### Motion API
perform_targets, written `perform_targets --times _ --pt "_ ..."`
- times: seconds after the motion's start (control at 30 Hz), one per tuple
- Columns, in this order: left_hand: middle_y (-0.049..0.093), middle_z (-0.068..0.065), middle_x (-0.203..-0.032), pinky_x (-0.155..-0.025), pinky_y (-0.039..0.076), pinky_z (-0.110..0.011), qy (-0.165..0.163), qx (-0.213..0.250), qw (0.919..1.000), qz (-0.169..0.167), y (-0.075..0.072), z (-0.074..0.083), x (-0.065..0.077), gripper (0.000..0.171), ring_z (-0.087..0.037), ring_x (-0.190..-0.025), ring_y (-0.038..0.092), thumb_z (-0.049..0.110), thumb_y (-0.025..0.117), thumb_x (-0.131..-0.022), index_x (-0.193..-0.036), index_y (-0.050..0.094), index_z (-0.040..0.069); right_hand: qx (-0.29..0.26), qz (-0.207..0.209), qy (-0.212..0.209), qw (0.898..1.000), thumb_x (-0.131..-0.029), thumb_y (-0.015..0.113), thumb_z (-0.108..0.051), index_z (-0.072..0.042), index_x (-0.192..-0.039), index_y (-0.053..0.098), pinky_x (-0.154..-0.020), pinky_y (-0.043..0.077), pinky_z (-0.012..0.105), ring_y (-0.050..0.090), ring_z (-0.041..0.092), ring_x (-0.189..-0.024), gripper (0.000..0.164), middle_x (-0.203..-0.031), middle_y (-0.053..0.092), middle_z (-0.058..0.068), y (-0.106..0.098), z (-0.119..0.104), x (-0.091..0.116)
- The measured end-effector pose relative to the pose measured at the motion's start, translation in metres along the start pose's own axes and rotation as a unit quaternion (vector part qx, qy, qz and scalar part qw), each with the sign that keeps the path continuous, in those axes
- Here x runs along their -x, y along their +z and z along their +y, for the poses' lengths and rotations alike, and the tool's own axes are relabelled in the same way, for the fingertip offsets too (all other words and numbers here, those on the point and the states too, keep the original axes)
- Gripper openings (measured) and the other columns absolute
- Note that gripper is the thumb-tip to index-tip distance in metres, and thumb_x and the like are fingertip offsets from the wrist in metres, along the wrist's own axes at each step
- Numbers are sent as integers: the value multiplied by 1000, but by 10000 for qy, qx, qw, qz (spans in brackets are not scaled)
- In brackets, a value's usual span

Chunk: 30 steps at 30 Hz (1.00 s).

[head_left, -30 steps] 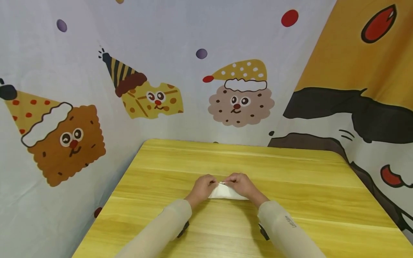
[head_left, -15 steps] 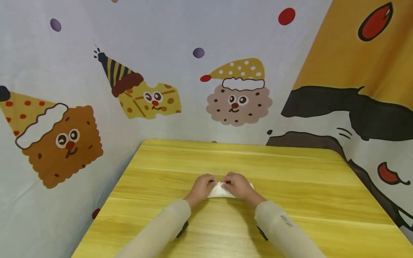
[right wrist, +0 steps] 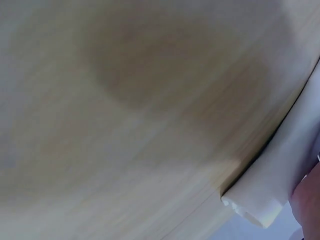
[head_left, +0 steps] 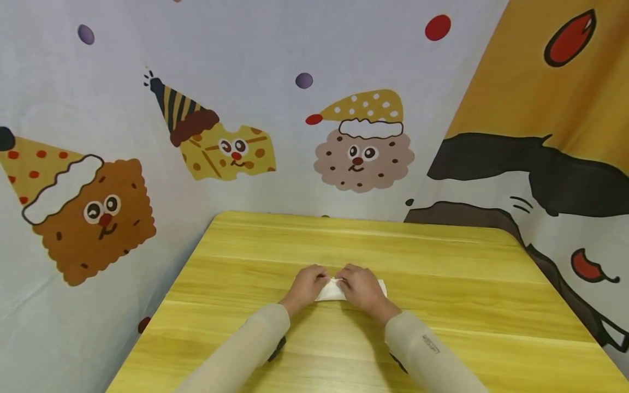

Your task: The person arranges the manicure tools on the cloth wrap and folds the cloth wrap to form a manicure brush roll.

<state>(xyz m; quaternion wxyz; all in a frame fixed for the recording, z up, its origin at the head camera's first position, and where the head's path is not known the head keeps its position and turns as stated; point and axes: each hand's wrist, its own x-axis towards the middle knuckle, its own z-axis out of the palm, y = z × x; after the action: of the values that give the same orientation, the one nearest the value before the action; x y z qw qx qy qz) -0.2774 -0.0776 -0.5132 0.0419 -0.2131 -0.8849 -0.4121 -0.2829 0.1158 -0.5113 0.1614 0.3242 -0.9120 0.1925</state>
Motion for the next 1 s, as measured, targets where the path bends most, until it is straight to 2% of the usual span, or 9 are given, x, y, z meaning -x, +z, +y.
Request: perform_targets --times 0.1,0.17,0.27,0.33,0.4,0.47,0.67,0.83,1.0 --pt "69 -9 -103 -81 52 -37 174 -705 9971 -248 -4 1 6 14 -22 -93 63 9 62 -98 -107 69 2 197 -158 -223 9994 -91 73 -16 -8 -104 75 -76 54 44 67 21 -86 16 -101 69 4 -3 0 5" --pt "65 -13 -122 -94 48 -46 240 -1486 9862 -685 -9 3 13 33 -27 -112 61 20 61 -100 -126 62 0 294 -450 -372 9979 -94 70 -21 -7 -116 72 -84 51 49 66 25 -99 27 -113 68 7 -8 -1 10" --pt "41 -15 -152 -110 31 -56 310 -2602 9517 -1600 -17 4 26 62 -32 -140 38 40 54 -102 -151 38 5 461 -1186 -489 9907 -99 62 -32 -8 -139 58 -98 42 56 56 31 -123 47 -139 56 12 -16 0 19" --pt "24 -15 -161 -113 23 -59 358 -3085 9272 -2093 -20 2 32 69 -33 -147 23 47 46 -103 -157 25 9 599 -1654 -577 9827 -101 56 -39 -10 -149 45 -105 35 58 45 33 -134 57 -151 44 13 -19 2 26" --pt "12 -15 -164 -115 18 -58 450 -3416 9096 -2322 -20 -1 36 69 -33 -149 13 49 39 -105 -159 16 12 696 -1985 -691 9752 -102 52 -43 -11 -154 35 -109 29 59 36 34 -141 64 -158 32 14 -21 4 32" --pt "9 -15 -164 -115 18 -57 577 -3654 9002 -2299 -19 -4 38 67 -32 -150 11 48 35 -106 -160 14 12 720 -2109 -825 9714 -102 50 -45 -10 -156 29 -111 25 60 30 35 -144 68 -160 27 16 -21 6 35" --pt "6 -16 -164 -114 18 -59 781 -3584 9007 -2328 -12 -6 37 72 -31 -150 9 54 29 -105 -160 12 10 499 -2070 -800 9738 -102 48 -48 -8 -157 26 -113 20 61 24 38 -146 71 -161 22 19 -15 10 44" --pt "3 -13 -165 -114 18 -61 893 -3691 8943 -2365 -12 -8 34 70 -32 -150 6 57 28 -104 -160 12 18 130 -2059 -89 9785 -103 45 -48 -5 -156 28 -115 14 60 18 39 -147 70 -161 19 20 -20 16 52" --pt "5 -13 -165 -114 17 -61 889 -3516 9018 -2349 -13 -12 31 69 -34 -150 7 57 30 -104 -160 14 21 160 -2155 373 9757 -103 42 -51 -1 -155 26 -115 13 59 15 42 -147 74 -160 17 24 -24 17 57"
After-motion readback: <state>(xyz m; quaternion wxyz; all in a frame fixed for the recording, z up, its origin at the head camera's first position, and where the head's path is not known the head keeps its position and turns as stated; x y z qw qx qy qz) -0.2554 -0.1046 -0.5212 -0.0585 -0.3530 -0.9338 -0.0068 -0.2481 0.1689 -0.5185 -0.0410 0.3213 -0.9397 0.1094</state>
